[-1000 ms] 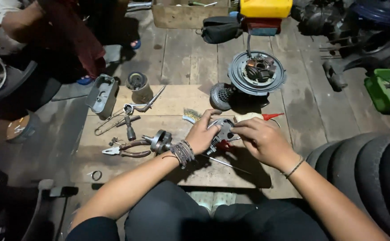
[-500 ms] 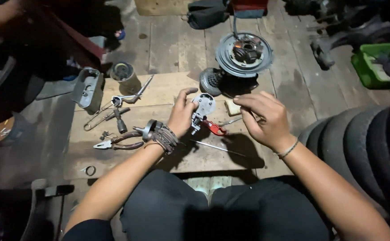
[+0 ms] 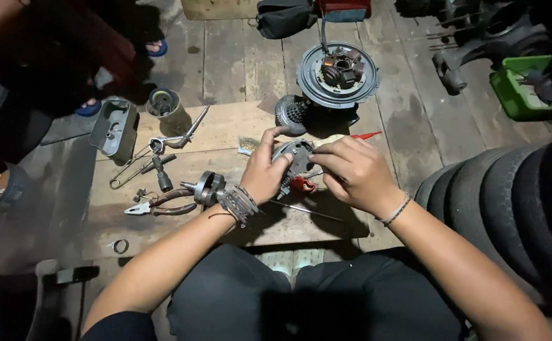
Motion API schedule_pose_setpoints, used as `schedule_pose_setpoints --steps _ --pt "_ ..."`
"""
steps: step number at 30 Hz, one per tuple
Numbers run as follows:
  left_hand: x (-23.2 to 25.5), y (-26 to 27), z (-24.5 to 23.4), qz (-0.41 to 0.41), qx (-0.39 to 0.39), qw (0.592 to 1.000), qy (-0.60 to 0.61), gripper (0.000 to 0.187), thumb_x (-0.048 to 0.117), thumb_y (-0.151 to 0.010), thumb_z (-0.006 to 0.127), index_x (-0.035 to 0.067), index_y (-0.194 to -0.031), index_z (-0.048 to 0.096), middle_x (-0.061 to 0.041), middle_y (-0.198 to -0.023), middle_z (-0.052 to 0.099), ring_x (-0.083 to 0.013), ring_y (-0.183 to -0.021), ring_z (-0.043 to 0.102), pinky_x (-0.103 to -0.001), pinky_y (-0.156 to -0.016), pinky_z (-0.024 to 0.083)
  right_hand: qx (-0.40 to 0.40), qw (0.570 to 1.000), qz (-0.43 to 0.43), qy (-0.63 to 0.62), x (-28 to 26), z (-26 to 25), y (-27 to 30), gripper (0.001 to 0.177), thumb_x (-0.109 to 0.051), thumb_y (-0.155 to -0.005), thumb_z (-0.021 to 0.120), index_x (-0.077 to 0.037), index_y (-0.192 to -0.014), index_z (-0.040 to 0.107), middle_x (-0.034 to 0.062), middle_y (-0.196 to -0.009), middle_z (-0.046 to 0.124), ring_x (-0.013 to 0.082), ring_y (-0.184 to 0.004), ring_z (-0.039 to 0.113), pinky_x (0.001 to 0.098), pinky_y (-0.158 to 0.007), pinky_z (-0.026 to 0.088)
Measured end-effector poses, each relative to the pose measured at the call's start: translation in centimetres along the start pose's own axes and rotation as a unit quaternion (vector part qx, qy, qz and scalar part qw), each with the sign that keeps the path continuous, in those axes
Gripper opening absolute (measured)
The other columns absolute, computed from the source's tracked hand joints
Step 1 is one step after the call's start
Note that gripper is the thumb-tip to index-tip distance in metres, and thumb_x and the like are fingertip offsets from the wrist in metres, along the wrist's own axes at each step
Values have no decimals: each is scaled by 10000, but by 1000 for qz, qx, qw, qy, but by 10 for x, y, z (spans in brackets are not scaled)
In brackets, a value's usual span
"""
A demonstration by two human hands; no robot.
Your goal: Cleaning and inspecting a motorcycle carburetor component using a small pick and a wire brush on a workshop floor.
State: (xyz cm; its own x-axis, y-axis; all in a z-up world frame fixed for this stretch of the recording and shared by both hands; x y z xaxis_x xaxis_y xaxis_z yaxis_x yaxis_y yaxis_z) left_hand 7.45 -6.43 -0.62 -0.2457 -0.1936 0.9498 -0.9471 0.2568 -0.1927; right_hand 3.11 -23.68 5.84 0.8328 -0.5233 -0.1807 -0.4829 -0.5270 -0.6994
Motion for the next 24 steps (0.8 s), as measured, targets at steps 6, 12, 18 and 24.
schedule_pose_setpoints --steps 6,12,18,24 --pt "-44 -7 -13 -86 42 995 10 469 256 -931 526 150 -1388 515 -131 -1145 636 -292 -1087 627 -477 -998 478 27 998 7 49 19 14 25 282 15 -920 596 -112 -1115 754 118 -1151 731 318 -918 698 430 -760 551" --pt "-55 -9 -21 -101 41 993 36 502 253 -910 520 118 -1394 524 -173 -1062 643 -338 -1092 627 -483 -992 478 92 993 71 -12 18 -19 8 205 13 -963 656 -113 -1066 781 94 -1099 770 318 -867 720 401 -758 560" --pt "-44 -5 -6 -81 2 996 39 529 228 -885 543 96 -1395 506 -239 -1226 631 -397 -1176 622 -526 -1035 457 54 994 57 -79 10 -2 8 201 -7 -923 661 -98 -1056 781 113 -1062 770 339 -876 725 425 -755 565" --pt "-37 -7 -2 -39 -21 999 31 483 171 -894 557 85 -1367 512 -235 -1291 620 -413 -1202 621 -520 -1047 461 12 995 55 -88 13 3 8 211 9 -917 646 -67 -1072 766 141 -1057 766 380 -916 718 477 -771 560"
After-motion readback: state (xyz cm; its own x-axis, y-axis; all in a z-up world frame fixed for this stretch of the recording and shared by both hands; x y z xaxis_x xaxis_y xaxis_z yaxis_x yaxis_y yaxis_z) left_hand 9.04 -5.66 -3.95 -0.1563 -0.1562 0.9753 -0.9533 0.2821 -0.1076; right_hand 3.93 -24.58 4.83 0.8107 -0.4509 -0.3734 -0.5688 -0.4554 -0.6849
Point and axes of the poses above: each hand's wrist, its own y-axis away from the middle knuckle, its own z-axis out of the palm, x = y × z, the point moved 6 cm from there along -y, towards the middle knuckle
